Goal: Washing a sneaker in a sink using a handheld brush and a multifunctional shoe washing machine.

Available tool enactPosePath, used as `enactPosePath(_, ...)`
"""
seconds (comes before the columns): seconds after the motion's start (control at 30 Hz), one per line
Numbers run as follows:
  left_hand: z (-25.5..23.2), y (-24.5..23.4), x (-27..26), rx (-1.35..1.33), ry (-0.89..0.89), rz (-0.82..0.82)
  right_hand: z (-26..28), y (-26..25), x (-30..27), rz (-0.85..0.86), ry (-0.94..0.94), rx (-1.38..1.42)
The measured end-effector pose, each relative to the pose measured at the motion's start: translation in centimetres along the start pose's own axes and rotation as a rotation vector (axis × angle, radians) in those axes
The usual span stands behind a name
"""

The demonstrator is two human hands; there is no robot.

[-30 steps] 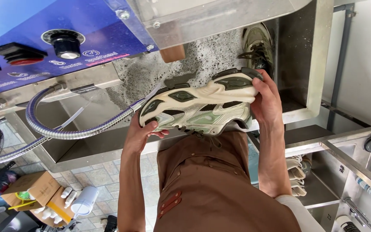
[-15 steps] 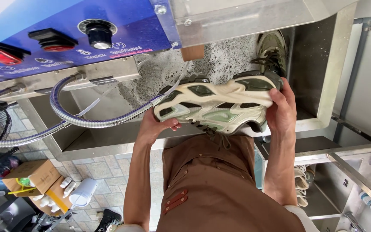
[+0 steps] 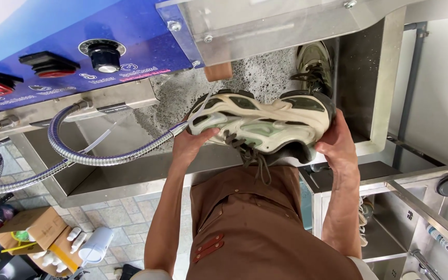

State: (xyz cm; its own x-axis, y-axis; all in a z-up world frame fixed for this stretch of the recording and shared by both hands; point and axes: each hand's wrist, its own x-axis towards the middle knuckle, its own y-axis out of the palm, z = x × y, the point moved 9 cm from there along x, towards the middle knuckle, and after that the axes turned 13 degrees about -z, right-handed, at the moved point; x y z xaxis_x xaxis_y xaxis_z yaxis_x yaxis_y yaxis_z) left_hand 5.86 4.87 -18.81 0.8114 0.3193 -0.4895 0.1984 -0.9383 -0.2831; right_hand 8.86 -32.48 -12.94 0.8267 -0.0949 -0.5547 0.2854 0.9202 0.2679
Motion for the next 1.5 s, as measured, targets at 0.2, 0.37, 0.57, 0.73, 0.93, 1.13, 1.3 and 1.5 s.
enactPosePath(0.2, -2.3, 0.6, 1.2, 0.333, -0.317, 0.038, -3.2, -3.3, 1.5, -0.115, 0.04, -0.427)
enactPosePath(0.37, 0.2, 0.3, 2.4, -0.029, -0.221, -0.009, -2.8, -1.8, 3.7, -0.142, -0.02, -0.539)
enactPosePath(0.57, -1.4, -0.9, 3.0, -0.282, -0.164, -0.034, -1.1, 3.0, 4.9, -0.033, 0.024, -0.51)
enactPosePath(0.73, 3.1, -1.5, 3.2, -0.174, -0.196, 0.017, -7.6, -2.3, 7.1, 0.078, 0.047, -0.529)
enactPosePath(0.93, -0.9, -1.2, 3.6, -0.086, -0.113, 0.05, -13.5, -5.4, 5.4, -0.103, 0.411, -0.451)
enactPosePath(1.13, -4.0, 0.1, 3.2, -0.004, -0.32, 0.081, -15.9, -6.6, 3.7, -0.191, 0.322, -0.176)
enactPosePath(1.3, -2.0, 2.9, 4.5, 0.08, -0.056, 0.184, -13.0, -4.2, 3.0, -0.144, 0.243, 0.149)
enactPosePath(1.5, -1.3, 6.4, 5.4, -0.008, 0.269, 0.164, -8.1, -3.3, 2.8, -0.173, 0.206, 0.052)
